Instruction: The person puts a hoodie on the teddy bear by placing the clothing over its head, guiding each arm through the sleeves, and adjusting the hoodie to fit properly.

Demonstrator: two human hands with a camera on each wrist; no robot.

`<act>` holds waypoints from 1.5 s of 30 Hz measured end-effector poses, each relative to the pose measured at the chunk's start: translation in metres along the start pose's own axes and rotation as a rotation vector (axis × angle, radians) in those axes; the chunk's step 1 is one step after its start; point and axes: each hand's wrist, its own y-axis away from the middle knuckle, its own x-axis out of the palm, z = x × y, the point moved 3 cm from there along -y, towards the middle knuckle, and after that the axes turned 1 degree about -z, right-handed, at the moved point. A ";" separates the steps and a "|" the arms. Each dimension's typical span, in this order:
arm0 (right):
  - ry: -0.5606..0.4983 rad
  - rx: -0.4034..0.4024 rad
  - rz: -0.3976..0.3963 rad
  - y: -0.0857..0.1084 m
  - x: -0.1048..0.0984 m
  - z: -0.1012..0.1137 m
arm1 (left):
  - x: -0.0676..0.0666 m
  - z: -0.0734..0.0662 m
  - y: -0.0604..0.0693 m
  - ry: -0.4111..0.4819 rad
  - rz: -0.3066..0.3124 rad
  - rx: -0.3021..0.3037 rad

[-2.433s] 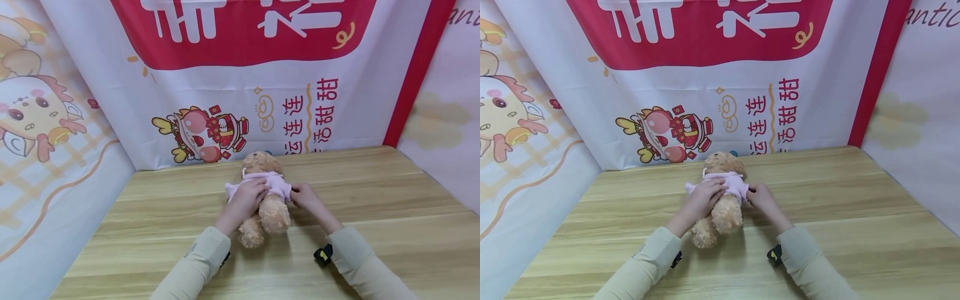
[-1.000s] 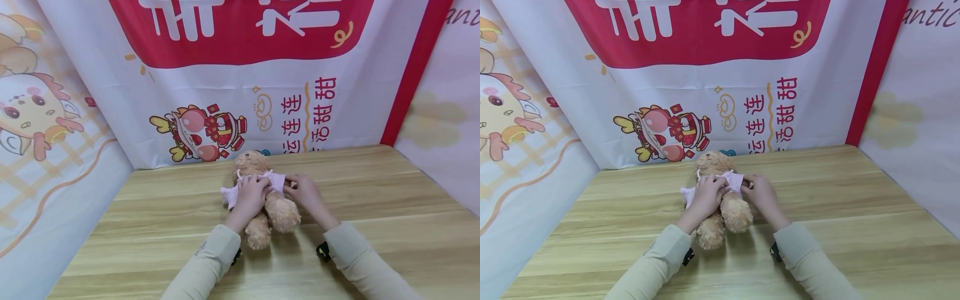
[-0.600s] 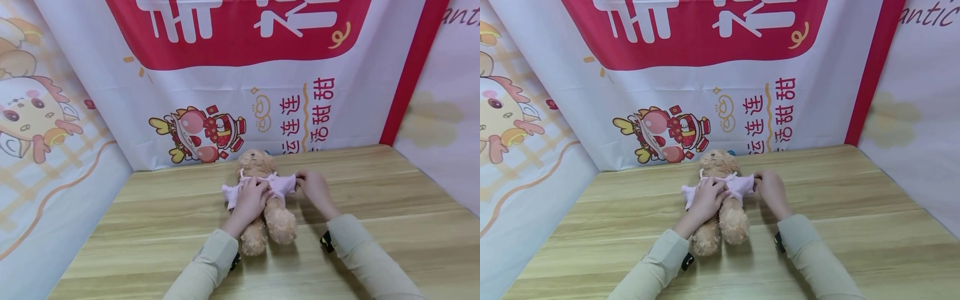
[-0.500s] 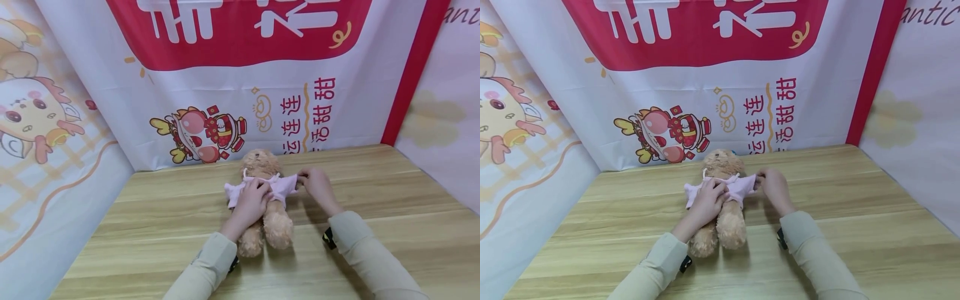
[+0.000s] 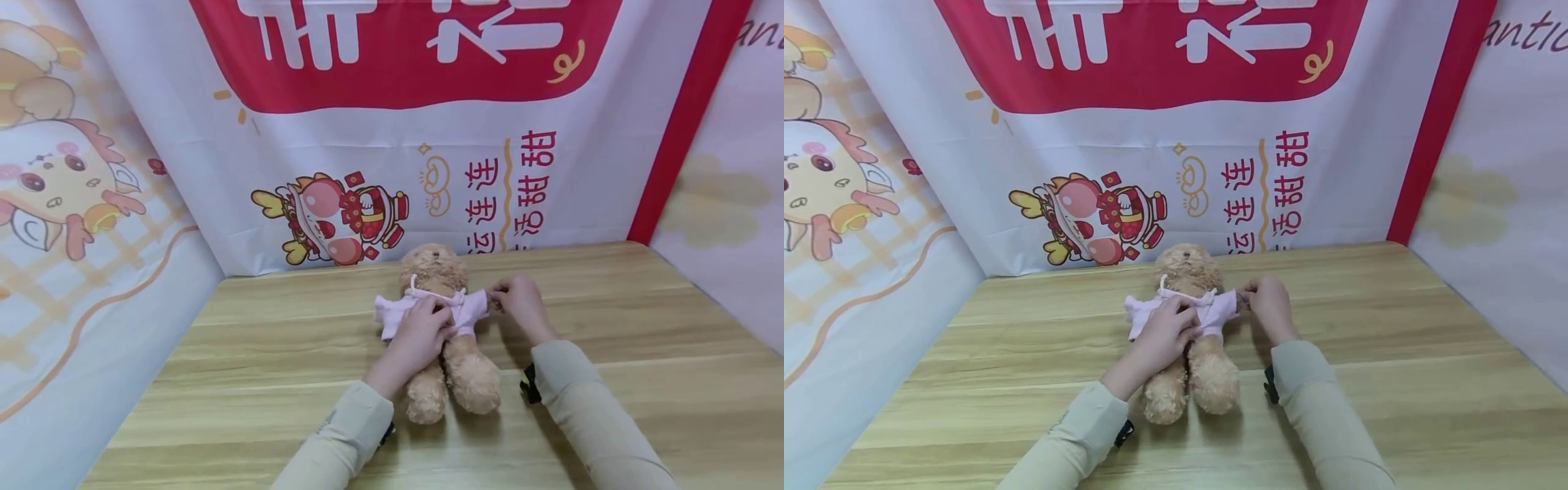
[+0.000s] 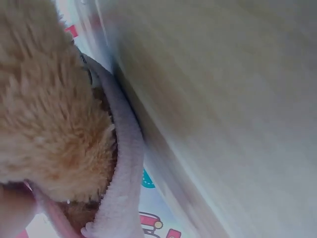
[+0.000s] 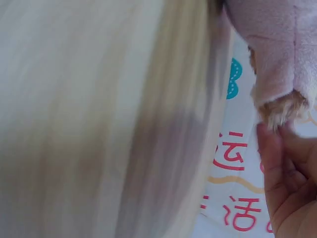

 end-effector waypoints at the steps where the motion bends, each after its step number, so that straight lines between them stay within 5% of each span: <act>1: -0.027 0.015 0.012 0.001 0.000 -0.001 | 0.001 0.000 0.000 -0.008 0.006 -0.007; 5: -0.151 0.004 0.017 0.003 -0.003 0.009 | -0.001 -0.001 -0.002 0.006 0.020 -0.026; 8: -0.265 -0.034 0.121 0.007 0.003 0.025 | -0.006 0.000 -0.002 0.117 0.014 -0.030; 11: -0.215 -0.119 0.250 0.013 0.015 0.040 | -0.016 0.006 -0.002 0.216 -0.031 -0.052; 15: -0.085 -0.197 0.267 0.018 0.024 0.049 | -0.034 0.030 0.002 0.244 -0.106 -0.186; 19: -0.081 -0.186 0.262 0.019 0.025 0.049 | -0.046 0.066 0.010 0.275 -0.122 -0.405; 22: -0.088 -0.191 0.276 0.020 0.025 0.048 | -0.046 0.088 0.015 0.299 -0.109 -0.487; 31: -0.165 -0.198 0.294 0.021 0.026 0.041 | -0.030 0.103 0.021 0.552 0.020 -0.527; 38: -0.206 -0.180 0.299 0.020 0.028 0.030 | -0.025 0.102 0.017 0.483 0.009 -0.503; 45: -0.236 -0.169 0.300 0.020 0.030 0.026 | -0.023 0.099 0.016 0.600 -0.064 -0.458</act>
